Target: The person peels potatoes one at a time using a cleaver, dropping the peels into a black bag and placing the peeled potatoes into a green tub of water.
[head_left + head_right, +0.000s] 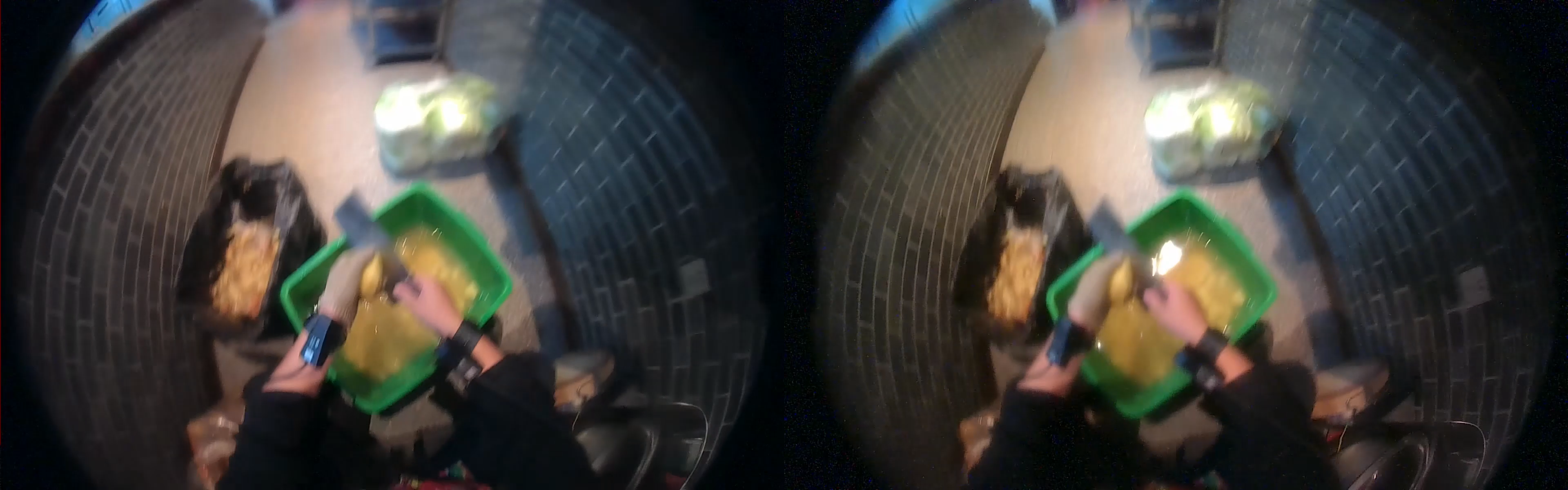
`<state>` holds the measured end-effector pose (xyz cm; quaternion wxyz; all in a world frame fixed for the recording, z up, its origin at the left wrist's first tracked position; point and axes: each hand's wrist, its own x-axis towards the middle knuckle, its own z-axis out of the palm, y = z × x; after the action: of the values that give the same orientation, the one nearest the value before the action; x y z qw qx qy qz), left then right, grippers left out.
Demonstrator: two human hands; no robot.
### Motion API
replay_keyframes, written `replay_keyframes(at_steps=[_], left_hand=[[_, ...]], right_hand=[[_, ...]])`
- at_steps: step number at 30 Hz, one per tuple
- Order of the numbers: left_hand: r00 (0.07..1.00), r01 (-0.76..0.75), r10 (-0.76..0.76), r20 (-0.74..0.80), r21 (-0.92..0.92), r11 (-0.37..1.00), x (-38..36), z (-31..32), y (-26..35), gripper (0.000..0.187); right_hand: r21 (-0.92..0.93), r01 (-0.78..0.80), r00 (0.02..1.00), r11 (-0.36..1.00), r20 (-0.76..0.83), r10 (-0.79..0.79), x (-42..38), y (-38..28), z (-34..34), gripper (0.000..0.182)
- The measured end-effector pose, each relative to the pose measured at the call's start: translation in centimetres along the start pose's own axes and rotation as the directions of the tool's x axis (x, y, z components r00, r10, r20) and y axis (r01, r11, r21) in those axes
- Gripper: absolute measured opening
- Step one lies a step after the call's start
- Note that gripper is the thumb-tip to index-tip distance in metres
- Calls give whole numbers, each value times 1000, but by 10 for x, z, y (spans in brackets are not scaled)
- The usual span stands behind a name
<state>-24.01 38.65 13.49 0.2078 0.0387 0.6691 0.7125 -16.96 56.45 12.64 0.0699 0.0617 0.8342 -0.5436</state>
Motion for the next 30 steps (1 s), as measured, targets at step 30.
replay_keyframes(at_steps=[30], left_hand=[[988, -87, 128, -86, 377, 922, -15, 4, 27, 59]], right_hand=[[-124, 302, 934, 945, -159, -320, -3, -38, -22, 20]])
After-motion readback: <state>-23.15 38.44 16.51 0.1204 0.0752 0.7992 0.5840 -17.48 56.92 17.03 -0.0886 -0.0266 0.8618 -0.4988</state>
